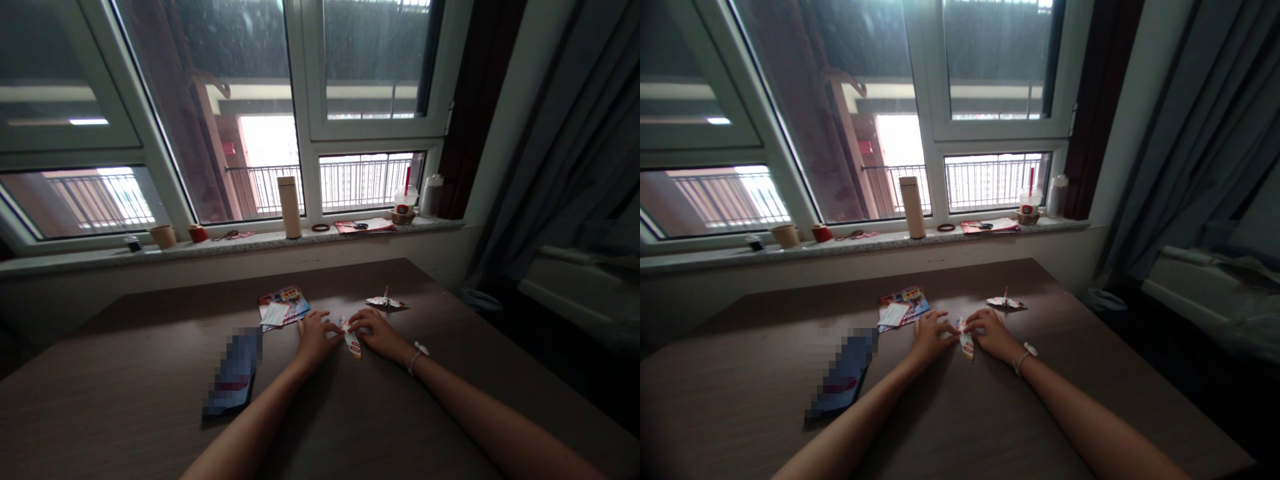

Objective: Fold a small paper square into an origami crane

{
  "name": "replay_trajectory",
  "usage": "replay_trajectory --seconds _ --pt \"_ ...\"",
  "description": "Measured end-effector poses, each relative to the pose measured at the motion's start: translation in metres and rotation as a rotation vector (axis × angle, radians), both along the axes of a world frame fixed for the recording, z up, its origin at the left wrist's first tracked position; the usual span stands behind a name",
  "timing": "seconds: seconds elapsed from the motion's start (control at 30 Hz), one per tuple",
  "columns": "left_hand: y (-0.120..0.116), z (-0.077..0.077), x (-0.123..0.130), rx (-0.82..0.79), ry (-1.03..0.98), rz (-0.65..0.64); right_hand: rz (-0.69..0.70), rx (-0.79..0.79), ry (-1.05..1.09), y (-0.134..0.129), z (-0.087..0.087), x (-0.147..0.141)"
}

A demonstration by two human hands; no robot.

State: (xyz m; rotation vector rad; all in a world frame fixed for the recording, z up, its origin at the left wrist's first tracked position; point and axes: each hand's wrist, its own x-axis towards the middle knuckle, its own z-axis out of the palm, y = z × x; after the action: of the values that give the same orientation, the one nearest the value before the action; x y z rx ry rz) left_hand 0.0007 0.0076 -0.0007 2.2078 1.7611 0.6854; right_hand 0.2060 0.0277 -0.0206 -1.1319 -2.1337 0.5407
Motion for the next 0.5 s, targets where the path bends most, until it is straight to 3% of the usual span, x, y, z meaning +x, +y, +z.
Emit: replay_trajectory --seconds 0.5 --pt "0.0017 0.0017 -0.0027 -0.037 0.014 -0.003 0.034 -0.071 0.026 0.0027 0.0046 0.0072"
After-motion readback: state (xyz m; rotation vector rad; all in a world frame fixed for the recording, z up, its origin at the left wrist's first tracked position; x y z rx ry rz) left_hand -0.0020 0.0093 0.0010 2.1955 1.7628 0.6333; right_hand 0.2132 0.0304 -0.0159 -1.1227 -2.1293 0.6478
